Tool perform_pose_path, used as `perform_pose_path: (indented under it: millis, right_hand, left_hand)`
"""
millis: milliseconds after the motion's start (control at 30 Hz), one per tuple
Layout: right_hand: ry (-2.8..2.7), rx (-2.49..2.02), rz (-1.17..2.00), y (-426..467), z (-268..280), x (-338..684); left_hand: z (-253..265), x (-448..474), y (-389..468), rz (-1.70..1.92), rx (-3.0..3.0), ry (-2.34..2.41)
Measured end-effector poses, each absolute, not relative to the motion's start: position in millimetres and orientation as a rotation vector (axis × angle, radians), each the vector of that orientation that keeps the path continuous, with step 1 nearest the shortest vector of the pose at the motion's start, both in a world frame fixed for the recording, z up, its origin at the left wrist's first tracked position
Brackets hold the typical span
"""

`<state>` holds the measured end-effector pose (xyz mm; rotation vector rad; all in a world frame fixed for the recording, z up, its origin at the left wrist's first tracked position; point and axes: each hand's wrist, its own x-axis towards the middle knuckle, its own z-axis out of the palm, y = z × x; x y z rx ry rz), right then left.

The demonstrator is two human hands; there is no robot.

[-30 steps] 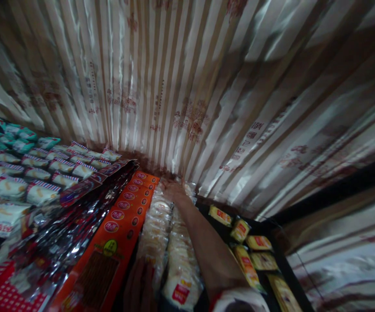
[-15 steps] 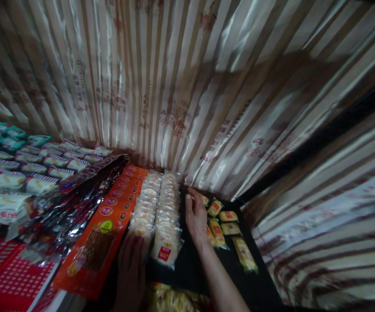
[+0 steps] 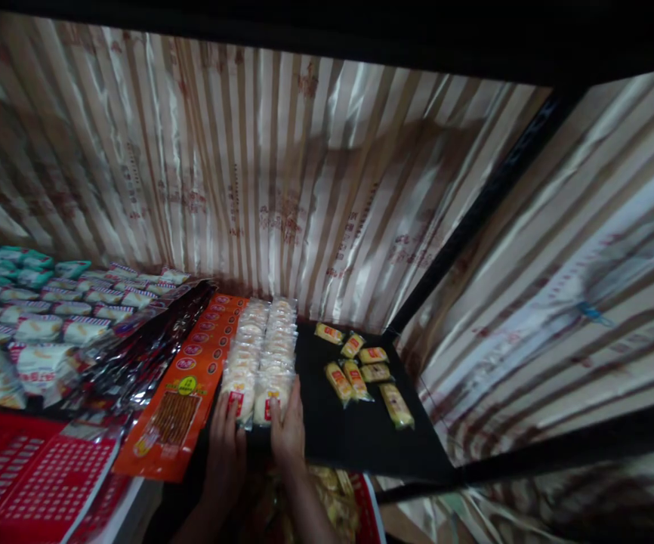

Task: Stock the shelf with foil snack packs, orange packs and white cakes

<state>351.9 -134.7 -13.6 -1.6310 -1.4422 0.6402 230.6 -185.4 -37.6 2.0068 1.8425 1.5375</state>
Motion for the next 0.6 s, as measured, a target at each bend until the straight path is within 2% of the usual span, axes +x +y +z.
perform_pose_path:
  millis: [600]
  right_hand:
    - [-1.371, -1.688, 0.574, -141.5, -11.5, 346.5]
  left_hand:
    - [-45.1, 230.1, -179.6, 1.469, 2.015, 1.997]
